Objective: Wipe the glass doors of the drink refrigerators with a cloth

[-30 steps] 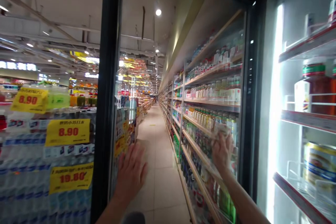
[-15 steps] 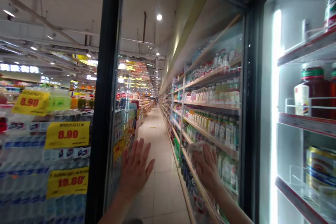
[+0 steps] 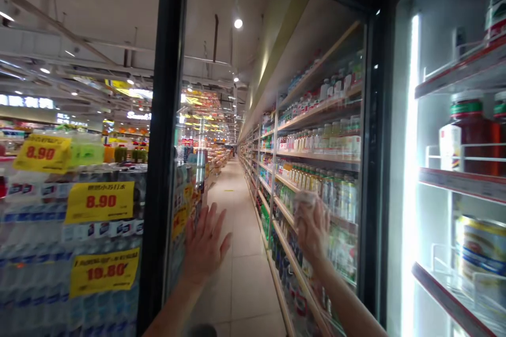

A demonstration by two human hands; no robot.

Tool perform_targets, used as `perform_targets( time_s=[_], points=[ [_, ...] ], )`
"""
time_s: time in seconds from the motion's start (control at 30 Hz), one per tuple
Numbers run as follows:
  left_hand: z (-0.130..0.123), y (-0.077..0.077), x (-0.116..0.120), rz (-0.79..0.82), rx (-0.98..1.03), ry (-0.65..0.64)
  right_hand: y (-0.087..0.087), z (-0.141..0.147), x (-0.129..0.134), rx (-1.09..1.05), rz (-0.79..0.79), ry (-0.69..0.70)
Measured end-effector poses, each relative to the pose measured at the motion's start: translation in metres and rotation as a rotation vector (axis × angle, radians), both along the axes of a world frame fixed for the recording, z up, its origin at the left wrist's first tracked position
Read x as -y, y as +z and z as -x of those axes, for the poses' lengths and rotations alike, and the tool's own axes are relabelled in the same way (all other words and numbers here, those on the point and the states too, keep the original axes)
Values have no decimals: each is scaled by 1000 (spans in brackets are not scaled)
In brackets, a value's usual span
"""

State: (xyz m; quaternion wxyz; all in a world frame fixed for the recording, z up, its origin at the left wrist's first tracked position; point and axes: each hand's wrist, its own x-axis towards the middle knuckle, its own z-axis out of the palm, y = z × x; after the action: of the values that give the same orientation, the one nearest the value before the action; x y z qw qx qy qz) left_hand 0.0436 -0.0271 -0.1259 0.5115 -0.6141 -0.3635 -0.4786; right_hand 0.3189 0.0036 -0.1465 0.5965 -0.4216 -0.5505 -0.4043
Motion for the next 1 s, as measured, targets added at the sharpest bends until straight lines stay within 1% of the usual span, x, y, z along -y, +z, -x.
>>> perform_targets(
  time_s=[0.07, 0.1, 0.13, 0.2, 0.27, 0.3, 0.33, 0.43, 0.47, 0.5, 0.53, 0.57, 0.63, 0.67, 0.7, 0.73, 0.83, 0.87, 0.9, 0.93, 1.0],
  points=[
    [0, 0, 0, 8, 3, -1, 7, -5, -4, -232, -43, -49],
    [-1, 0, -1, 12, 11, -6, 7, -1, -3, -262, -50, -51],
    [-1, 0, -1, 16, 19, -14, 6, 8, -2, -214, -37, -37],
    [-1, -1, -2, 22, 20, -24, 0, 29, 3, 26, 24, 27],
    [0, -1, -3, 17, 5, -16, -4, 40, 6, 225, 79, 75],
    [1, -1, -3, 14, -3, -12, -3, 38, 6, 246, 81, 75],
    [1, -1, -4, 14, -7, -12, 0, 32, 5, 204, 68, 55],
    [1, -1, -4, 18, 6, -32, 13, 8, -2, -127, -3, -47],
    [0, -1, -4, 22, 11, -40, 15, 6, -3, -219, -18, -73],
    [0, -1, -4, 24, 15, -46, 16, 8, -4, -255, -20, -84],
    [-1, -1, -4, 26, 20, -49, 15, 14, -3, -215, -13, -77],
    [-1, -1, -4, 26, 21, -50, 12, 22, -1, -107, -2, -53],
    [0, -1, -6, 27, 25, -54, 7, 36, 3, 183, 31, 24],
    [1, -1, -7, 28, 22, -55, 6, 38, 4, 279, 46, 51],
    [1, -1, -8, 30, 19, -54, 6, 34, 4, 310, 54, 61],
    [2, -1, -9, 35, 13, -50, 9, 27, 2, 268, 54, 50],
    [4, -3, -13, 47, -4, -7, 23, -5, -8, -111, 7, -43],
    [5, -3, -14, 42, -6, 8, 26, -10, -11, -211, -11, -65],
    [5, -3, -15, 39, -9, 16, 26, -12, -13, -252, -21, -78],
    [5, -3, -16, 37, -12, 15, 24, -9, -13, -220, -21, -77],
    [5, -2, -18, 33, -11, 0, 16, 3, -10, 32, 17, -40]
  ],
)
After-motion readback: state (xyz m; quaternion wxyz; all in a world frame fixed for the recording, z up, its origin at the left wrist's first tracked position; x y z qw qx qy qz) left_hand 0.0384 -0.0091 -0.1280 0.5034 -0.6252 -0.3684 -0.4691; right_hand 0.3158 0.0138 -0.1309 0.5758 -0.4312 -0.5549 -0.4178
